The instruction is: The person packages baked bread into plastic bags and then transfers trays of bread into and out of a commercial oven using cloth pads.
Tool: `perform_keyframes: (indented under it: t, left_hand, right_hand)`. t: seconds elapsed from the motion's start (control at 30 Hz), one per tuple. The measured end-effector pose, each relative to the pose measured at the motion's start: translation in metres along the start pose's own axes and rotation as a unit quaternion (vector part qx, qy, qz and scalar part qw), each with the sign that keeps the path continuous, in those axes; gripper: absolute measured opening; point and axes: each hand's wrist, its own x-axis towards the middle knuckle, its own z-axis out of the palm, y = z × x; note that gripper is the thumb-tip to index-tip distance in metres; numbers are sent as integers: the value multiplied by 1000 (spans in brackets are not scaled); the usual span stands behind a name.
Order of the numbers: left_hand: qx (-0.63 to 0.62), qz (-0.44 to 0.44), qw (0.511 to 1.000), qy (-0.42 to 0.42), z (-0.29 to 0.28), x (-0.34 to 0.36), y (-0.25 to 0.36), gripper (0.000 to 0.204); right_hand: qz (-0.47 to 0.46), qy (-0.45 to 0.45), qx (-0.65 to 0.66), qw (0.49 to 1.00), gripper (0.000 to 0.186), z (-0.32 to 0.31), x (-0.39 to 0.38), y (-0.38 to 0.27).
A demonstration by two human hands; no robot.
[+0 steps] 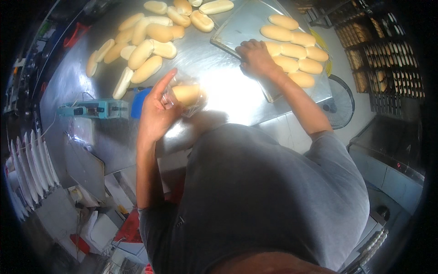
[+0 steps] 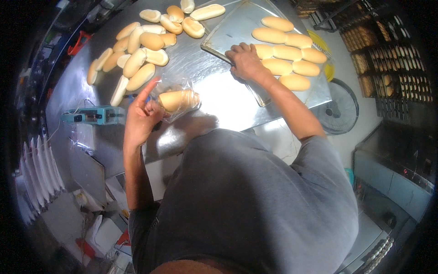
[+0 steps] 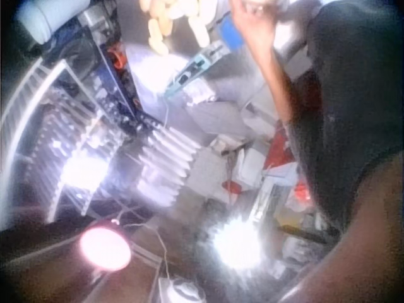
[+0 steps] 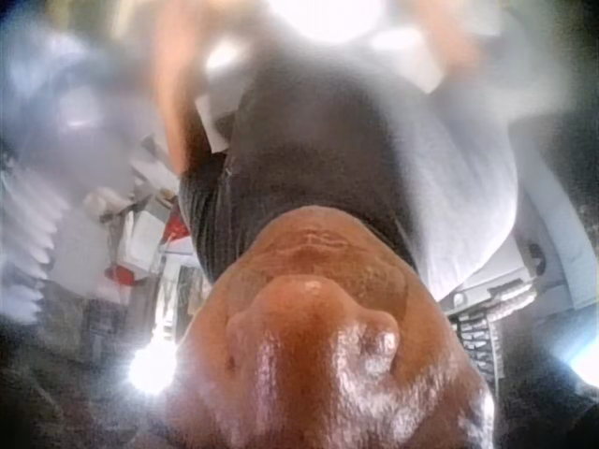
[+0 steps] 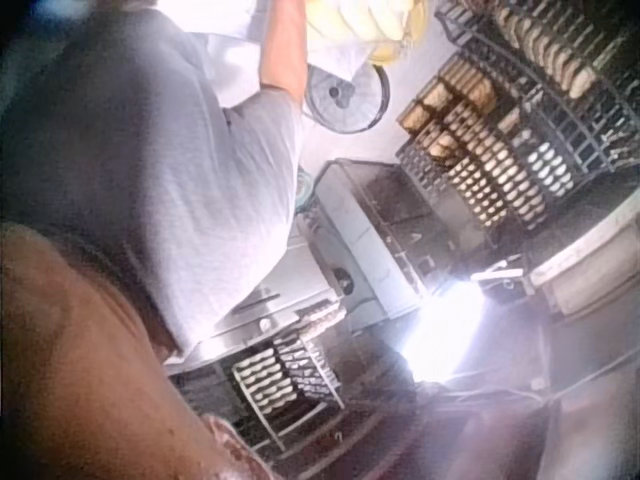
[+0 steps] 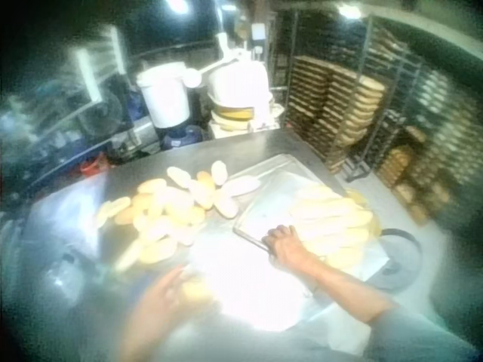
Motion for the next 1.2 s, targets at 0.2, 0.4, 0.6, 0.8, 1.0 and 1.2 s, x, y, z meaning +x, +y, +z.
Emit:
perform_keyframes:
  t: [0.2,0.4,0.6,0.8,1.0,1.2]
  left_hand:
    - [-3,3,1000,2,-1,-2,-3,75]
    - [14,-19,1000,-15,-6,1,0,76]
    - [37,2,999,-11,-9,1,-4,73]
    - [45,17,999,-5,-6,7,-5,69]
    - [76,29,997,-6,-10,7,-10,70]
    - [66,19,998,-7,-11,7,-11,71]
  right_hand:
    - [100,-44,-15,994,54,-17,-1,10]
    - [95,-49,2,994,51,-14,4,36]
    - [119,-70,84,987,42,-40,9,31]
    - [68,4,74,995,42,-19,5,45]
    - [36,100,-8,994,44,8,-2,48]
    - [62,103,-35,992,49,14,-1,43]
